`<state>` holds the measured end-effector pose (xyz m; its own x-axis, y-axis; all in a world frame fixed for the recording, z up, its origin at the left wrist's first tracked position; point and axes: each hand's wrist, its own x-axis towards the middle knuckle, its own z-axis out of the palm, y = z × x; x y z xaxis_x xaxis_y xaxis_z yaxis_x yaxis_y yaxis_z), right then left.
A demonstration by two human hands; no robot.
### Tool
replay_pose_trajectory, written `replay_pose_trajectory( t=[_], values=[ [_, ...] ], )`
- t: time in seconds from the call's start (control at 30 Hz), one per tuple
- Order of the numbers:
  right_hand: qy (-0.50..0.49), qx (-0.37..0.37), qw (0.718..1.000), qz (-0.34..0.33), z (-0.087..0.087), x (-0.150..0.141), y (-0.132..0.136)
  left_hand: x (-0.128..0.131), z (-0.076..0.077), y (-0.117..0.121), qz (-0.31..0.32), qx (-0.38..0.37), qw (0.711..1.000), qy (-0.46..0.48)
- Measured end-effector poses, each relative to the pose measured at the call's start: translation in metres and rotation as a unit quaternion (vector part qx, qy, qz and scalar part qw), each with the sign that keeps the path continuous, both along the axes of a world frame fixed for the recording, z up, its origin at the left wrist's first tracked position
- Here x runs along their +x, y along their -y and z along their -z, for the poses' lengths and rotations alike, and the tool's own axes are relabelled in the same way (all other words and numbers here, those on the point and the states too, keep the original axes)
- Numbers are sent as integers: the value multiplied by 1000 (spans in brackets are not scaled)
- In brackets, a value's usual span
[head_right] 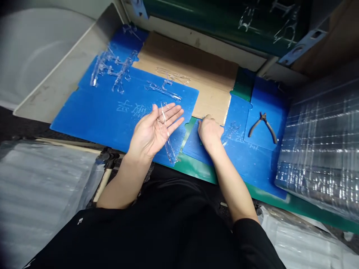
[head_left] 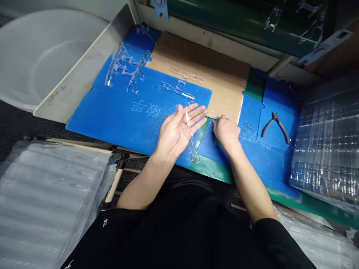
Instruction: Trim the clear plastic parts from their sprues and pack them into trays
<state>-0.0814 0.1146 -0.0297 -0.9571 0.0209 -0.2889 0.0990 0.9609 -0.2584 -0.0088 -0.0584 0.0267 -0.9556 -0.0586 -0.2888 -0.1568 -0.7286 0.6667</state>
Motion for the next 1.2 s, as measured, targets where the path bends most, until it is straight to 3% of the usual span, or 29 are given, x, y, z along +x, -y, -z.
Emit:
replay_pose_trajectory(
  t=[0.17, 0.3, 0.4, 0.47, 0.53, 0.63, 0.8, 1.0, 1.2],
  values=[
    [-27, -31, 999, -14, 0, 2, -12, 1, 4, 2, 16, -53, 998, -11],
    [-47, -155, 986, -38, -21, 19, -44, 9, 14, 5, 93, -223, 968, -63],
    [-69, -250, 965, -38, -35, 49, -70, 18, 25, 6, 115, -410, 899, -108],
    [-76, -293, 953, -28, -41, 72, -82, 23, 28, 6, 124, -540, 822, -130],
    [-78, -328, 941, -22, -46, 93, -88, 27, 25, 4, 145, -620, 753, -166],
    [-109, -363, 924, -49, -57, 116, -93, 30, 12, -6, 161, -635, 712, -254],
    [-203, -320, 915, -138, -81, 138, -104, 34, -8, -26, 192, -569, 699, -388],
    [-230, -217, 930, -187, -96, 154, -115, 36, -7, -38, 192, -530, 703, -433],
    [-251, -191, 931, -184, -97, 160, -121, 33, -9, -44, 173, -548, 681, -454]
  ],
)
